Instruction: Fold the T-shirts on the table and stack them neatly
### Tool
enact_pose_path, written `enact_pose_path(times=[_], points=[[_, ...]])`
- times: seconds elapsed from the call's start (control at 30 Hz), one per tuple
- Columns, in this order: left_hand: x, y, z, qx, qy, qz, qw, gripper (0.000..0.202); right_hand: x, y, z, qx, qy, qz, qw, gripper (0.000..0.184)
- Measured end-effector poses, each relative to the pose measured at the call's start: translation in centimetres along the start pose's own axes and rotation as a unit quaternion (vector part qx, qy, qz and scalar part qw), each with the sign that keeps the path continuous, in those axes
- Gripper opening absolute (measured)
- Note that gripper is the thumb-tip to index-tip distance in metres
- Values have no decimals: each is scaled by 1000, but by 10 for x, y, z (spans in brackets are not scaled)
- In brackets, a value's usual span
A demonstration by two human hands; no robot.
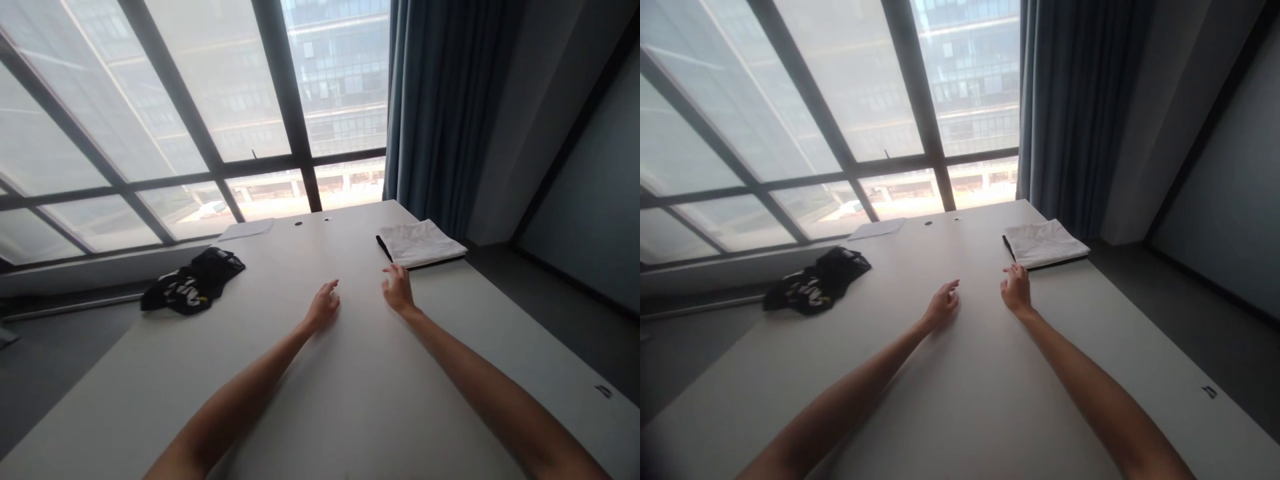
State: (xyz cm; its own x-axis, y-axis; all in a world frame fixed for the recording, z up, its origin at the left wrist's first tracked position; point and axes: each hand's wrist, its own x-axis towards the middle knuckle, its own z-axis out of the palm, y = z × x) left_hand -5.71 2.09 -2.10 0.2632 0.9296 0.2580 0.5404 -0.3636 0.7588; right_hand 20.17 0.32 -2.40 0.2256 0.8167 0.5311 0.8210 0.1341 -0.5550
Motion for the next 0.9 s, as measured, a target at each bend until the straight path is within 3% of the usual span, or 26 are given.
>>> enact_pose_path(times=[0.17, 0.37, 0.5, 0.9], points=[[-57, -13, -45, 194, -48, 45, 979, 56, -48, -77, 39, -20, -153, -78, 985, 39], [-91, -23, -70, 292, -97, 17, 952, 55, -80, -140, 64, -38, -219, -128, 967, 40], [-98, -28, -73, 316, -105, 25, 943, 53, -91, -150, 70, -59, -229, -149, 960, 43], [-100, -30, -70, 336, -101, 30, 936, 50, -95, -144, 72, -77, -287, -162, 941, 50]])
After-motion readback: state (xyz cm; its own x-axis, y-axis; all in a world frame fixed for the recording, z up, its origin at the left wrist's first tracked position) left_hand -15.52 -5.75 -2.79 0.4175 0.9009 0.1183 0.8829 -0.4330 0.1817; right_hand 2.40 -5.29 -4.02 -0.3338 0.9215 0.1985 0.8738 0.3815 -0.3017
